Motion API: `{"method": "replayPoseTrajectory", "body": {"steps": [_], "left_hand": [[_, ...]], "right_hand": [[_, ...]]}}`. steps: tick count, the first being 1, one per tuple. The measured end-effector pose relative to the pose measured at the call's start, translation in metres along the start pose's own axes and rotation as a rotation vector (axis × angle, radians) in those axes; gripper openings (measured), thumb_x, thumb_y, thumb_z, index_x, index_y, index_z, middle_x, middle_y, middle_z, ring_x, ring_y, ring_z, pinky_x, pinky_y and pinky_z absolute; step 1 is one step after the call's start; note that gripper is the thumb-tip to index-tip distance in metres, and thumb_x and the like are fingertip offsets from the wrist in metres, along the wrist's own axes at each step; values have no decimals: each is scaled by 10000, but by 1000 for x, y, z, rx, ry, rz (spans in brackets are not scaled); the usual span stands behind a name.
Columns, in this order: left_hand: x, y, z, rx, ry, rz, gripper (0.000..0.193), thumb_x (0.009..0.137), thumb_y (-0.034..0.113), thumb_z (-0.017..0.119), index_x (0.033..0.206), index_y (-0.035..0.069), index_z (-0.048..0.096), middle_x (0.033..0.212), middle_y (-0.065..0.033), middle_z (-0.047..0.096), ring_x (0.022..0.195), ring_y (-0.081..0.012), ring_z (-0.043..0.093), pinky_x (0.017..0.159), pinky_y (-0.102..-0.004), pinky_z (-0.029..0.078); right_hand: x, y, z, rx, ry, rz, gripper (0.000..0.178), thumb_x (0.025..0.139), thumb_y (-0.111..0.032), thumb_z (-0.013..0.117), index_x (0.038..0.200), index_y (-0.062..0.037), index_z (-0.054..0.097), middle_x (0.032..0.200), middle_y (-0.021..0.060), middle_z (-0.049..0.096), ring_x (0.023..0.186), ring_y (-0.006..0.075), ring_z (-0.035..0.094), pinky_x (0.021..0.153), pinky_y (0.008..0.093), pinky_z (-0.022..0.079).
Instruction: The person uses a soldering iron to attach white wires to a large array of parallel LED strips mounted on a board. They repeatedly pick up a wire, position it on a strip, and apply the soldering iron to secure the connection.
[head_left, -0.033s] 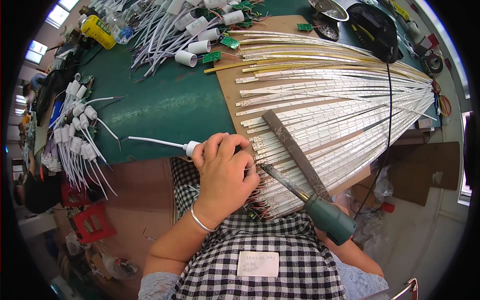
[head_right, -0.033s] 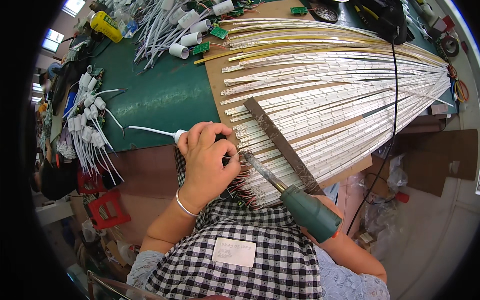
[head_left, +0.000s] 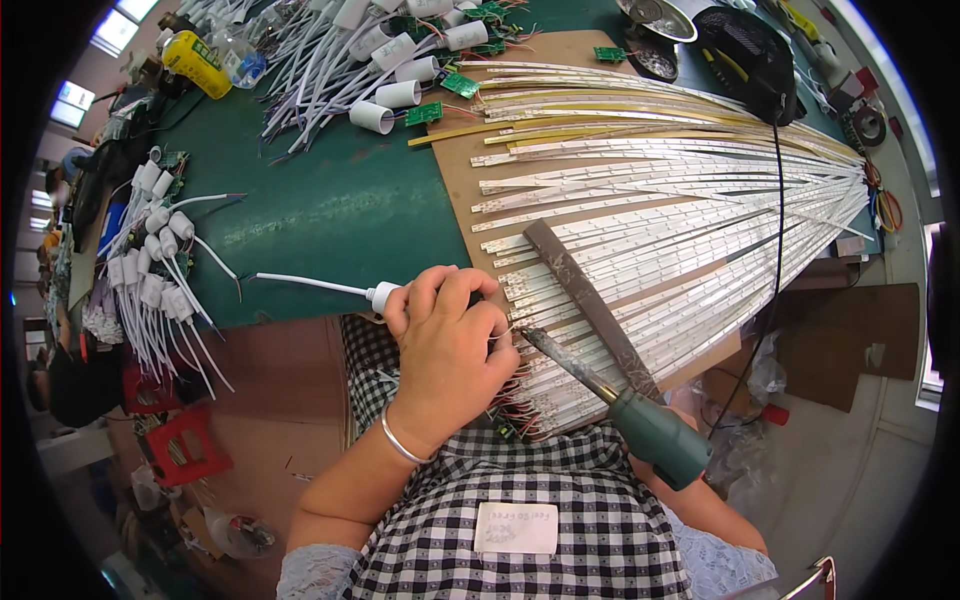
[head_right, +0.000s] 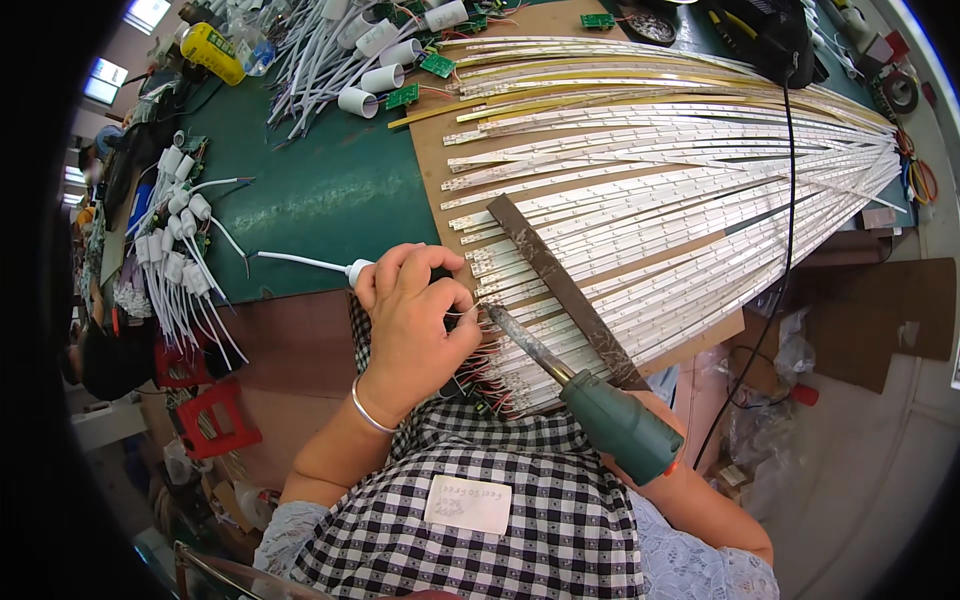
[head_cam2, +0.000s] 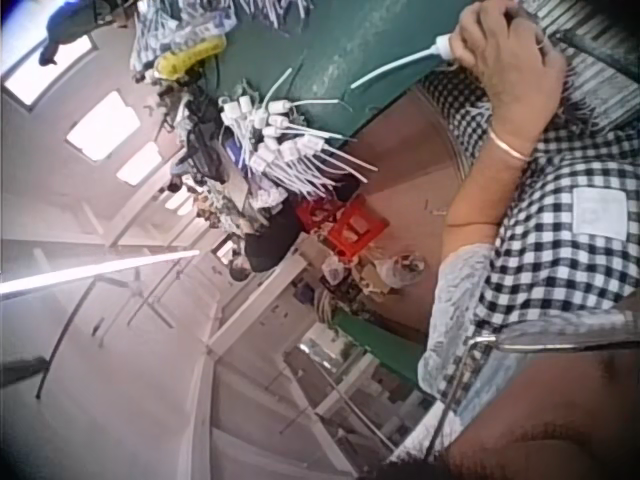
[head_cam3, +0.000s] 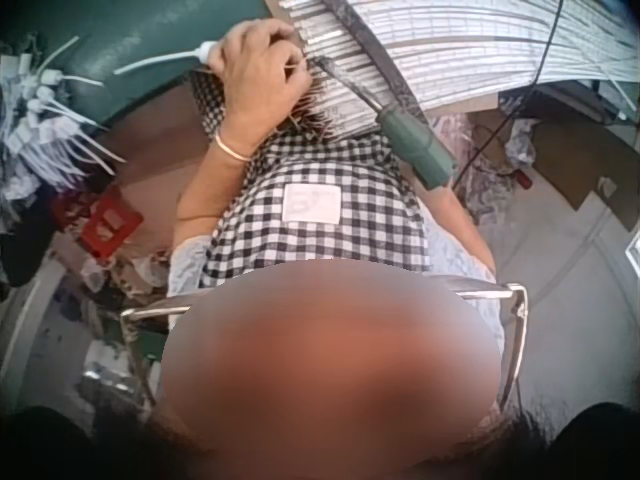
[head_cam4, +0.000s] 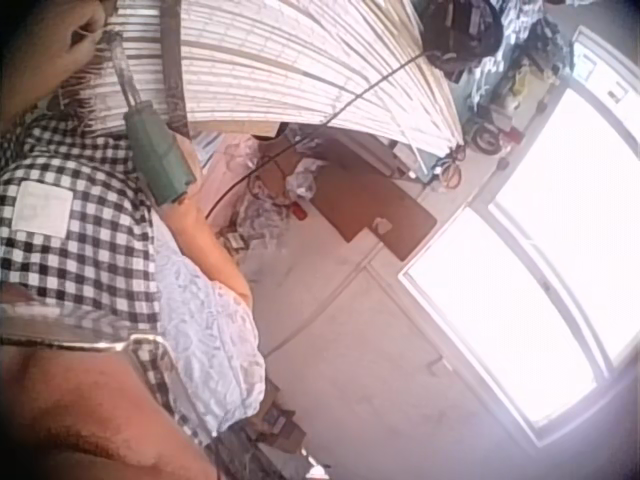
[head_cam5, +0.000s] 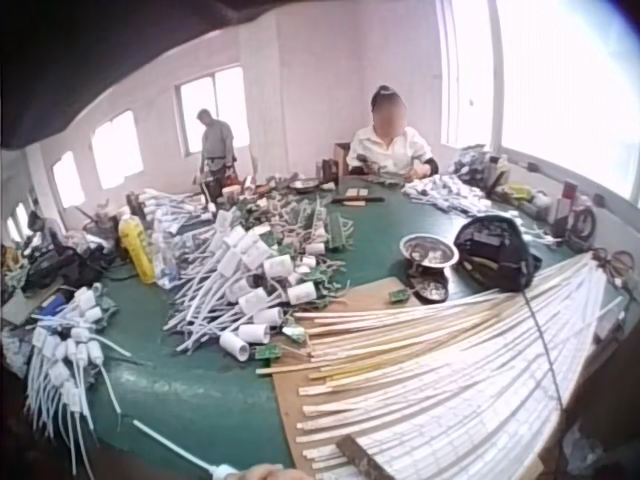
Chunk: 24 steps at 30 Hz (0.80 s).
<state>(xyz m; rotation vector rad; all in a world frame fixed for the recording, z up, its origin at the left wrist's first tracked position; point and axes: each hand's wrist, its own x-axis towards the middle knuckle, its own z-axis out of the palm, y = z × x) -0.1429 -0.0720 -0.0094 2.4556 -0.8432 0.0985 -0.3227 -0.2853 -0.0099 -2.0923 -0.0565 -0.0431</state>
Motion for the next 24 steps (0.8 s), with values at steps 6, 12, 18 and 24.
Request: {"method": "replayPoseTrajectory", "body": {"steps": [6, 12, 18, 24], "left_hand": [[1, 0, 0, 3, -1, 1, 121, 641, 84, 672, 664, 125, 560, 1085, 1, 561, 1120, -256, 445, 939, -434, 230], [1, 1, -1, -4, -7, -5, 117, 637, 81, 672, 661, 118, 564, 1080, 0, 560, 1116, -255, 445, 930, -427, 233], [1, 1, 0, 5, 1, 6, 117, 637, 82, 672, 658, 120, 563, 1078, 0, 559, 1113, -253, 445, 928, -426, 234], [0, 0, 1, 8, 3, 5, 114, 634, 85, 672, 656, 123, 567, 1079, 2, 557, 1114, -252, 443, 929, -427, 233]], "right_hand": [[-11, -2, 0, 237, -10, 209, 440, 792, -15, 697, 1193, 44, 526, 1062, 110, 639, 916, 180, 637, 805, 259, 505], [-5, -6, 1, 326, -13, 211, 392, 826, 34, 643, 1198, 51, 522, 1042, 100, 639, 909, 141, 633, 775, 230, 509], [5, -6, -2, 248, -51, 139, 320, 825, -16, 629, 1134, 35, 560, 960, 91, 638, 835, 141, 632, 728, 242, 503], [-5, -1, 6, 107, 94, 141, 304, 818, -174, 650, 1065, -5, 596, 886, 83, 636, 715, 178, 626, 655, 302, 498]]}}
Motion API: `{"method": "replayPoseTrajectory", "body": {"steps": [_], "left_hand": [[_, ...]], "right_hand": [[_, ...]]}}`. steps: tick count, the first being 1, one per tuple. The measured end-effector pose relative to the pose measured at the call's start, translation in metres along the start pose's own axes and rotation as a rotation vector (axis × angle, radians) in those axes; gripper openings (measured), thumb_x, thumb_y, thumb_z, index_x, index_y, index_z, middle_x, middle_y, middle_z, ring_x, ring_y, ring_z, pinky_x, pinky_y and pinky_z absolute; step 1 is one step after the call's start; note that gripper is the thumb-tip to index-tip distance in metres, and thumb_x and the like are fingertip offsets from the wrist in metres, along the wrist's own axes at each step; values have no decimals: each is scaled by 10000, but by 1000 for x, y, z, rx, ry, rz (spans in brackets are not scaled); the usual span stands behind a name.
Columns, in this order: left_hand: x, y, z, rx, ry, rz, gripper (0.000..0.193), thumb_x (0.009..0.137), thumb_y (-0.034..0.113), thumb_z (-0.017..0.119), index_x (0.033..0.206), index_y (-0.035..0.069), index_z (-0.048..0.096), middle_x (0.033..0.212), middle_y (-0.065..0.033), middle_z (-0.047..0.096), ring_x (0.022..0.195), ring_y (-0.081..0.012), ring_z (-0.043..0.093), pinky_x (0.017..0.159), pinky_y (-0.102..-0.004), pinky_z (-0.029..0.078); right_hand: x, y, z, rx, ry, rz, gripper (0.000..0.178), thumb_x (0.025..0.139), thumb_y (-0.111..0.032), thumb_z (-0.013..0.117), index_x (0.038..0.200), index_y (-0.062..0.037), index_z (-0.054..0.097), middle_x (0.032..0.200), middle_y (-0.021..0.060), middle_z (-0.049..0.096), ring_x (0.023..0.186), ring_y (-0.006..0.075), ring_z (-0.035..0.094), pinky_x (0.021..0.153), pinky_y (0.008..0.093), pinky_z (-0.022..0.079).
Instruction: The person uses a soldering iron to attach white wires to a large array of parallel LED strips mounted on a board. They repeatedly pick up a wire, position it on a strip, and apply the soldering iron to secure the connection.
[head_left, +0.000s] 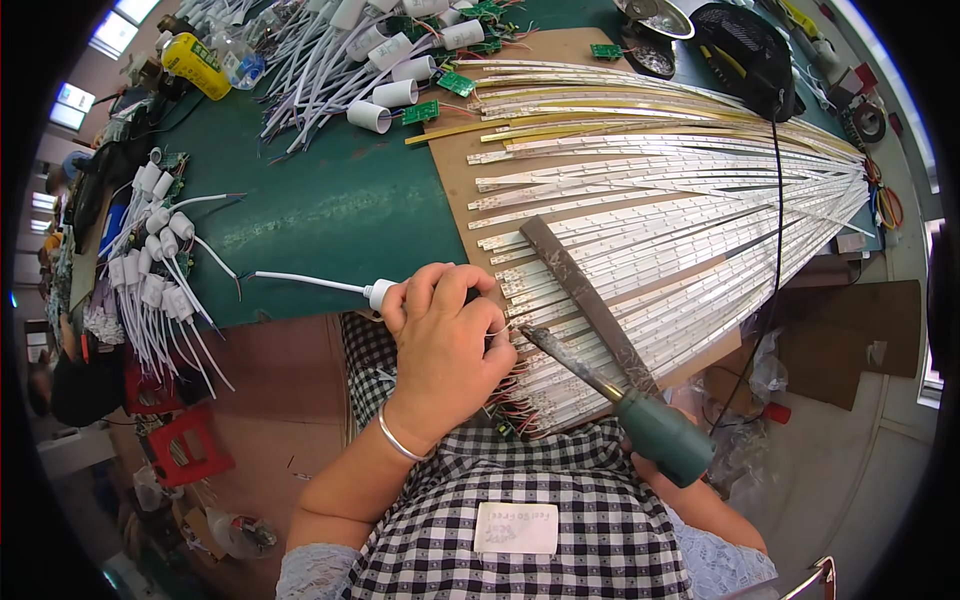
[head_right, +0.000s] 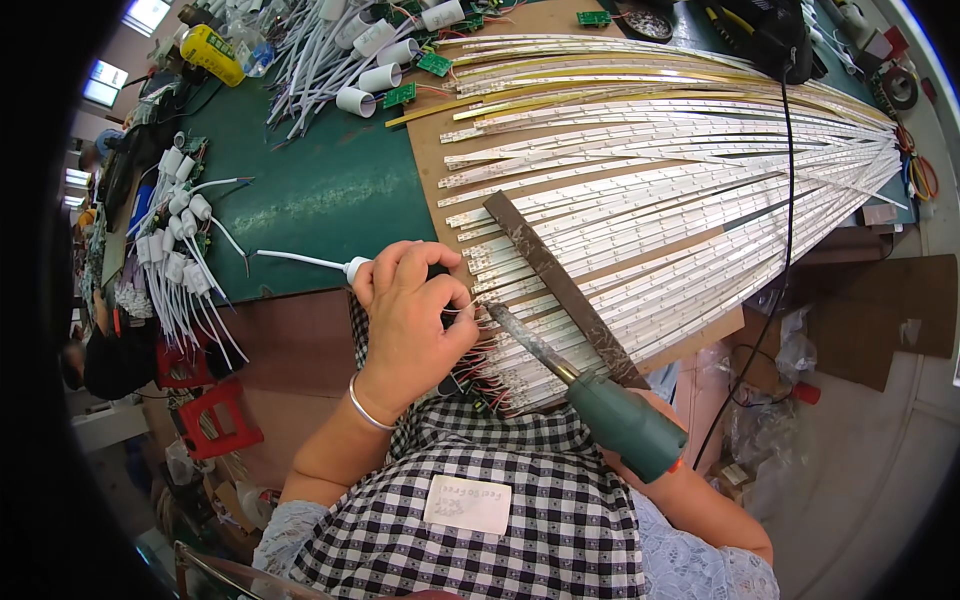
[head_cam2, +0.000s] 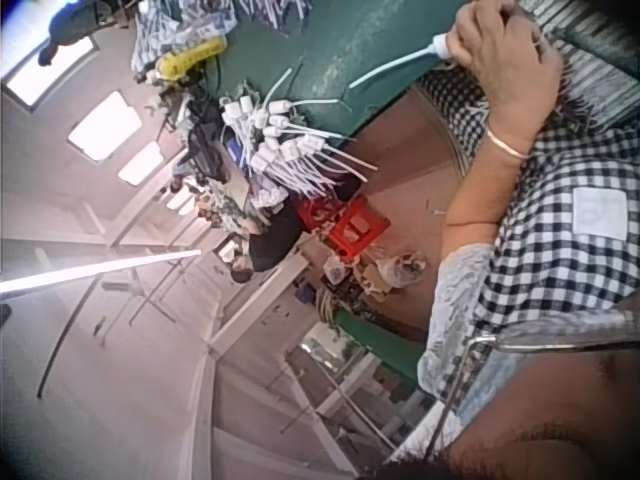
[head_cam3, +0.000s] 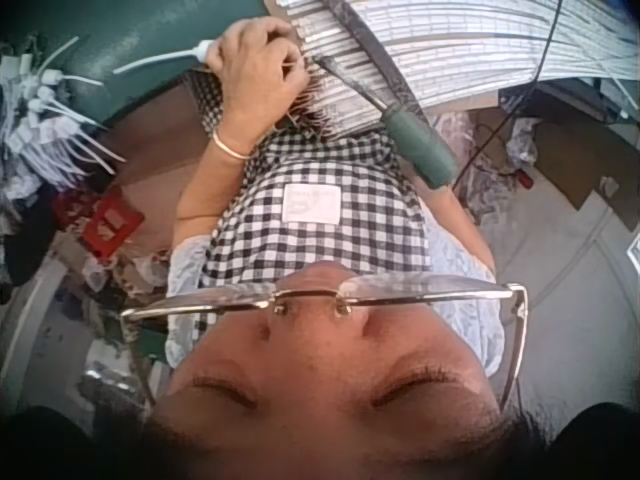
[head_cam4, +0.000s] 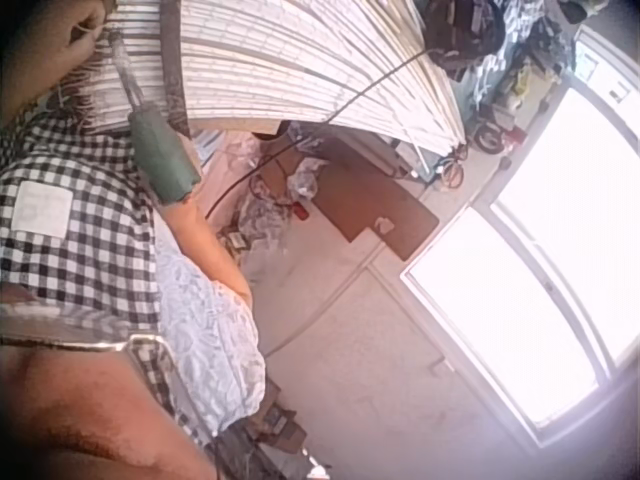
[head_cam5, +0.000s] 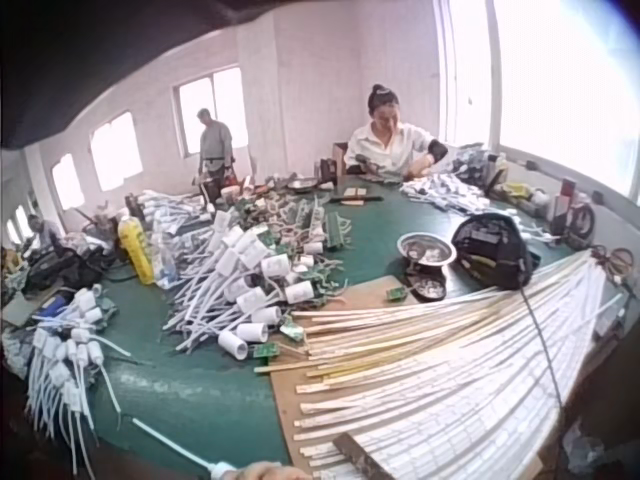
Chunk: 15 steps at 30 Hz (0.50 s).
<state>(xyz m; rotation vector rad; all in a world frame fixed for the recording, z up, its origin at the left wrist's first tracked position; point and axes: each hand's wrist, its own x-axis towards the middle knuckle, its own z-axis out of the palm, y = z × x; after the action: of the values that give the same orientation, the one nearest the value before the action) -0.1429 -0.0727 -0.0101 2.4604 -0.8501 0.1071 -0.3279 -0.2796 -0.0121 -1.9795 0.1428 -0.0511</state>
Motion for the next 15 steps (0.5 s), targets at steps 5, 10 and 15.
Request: {"method": "replayPoseTrajectory", "body": {"steps": [5, 10, 15], "left_hand": [[-1, -1, -1, 0, 9, 4, 105, 633, 92, 671, 654, 123, 573, 1080, 0, 558, 1111, -249, 443, 931, -426, 233], [-3, -3, 0, 11, 38, 29, 96, 637, 105, 670, 655, 124, 578, 1079, 0, 563, 1107, -247, 447, 942, -422, 231], [-2, -1, 3, 4, 58, 32, 103, 642, 115, 681, 655, 125, 579, 1066, 2, 563, 1102, -250, 454, 956, -426, 234]], "right_hand": [[-33, 24, -6, 368, 224, 165, 539, 834, -306, 698, 1233, -10, 489, 1033, 79, 618, 729, 160, 610, 637, 285, 489], [-7, 12, -87, 299, 591, -134, 509, 913, -312, 602, 1279, 8, 448, 1142, 109, 585, 714, 128, 590, 573, 253, 484], [-10, -10, -213, -66, 851, -224, 388, 946, -258, 545, 1224, 13, 529, 936, 83, 620, 660, 109, 567, 525, 230, 460]]}}
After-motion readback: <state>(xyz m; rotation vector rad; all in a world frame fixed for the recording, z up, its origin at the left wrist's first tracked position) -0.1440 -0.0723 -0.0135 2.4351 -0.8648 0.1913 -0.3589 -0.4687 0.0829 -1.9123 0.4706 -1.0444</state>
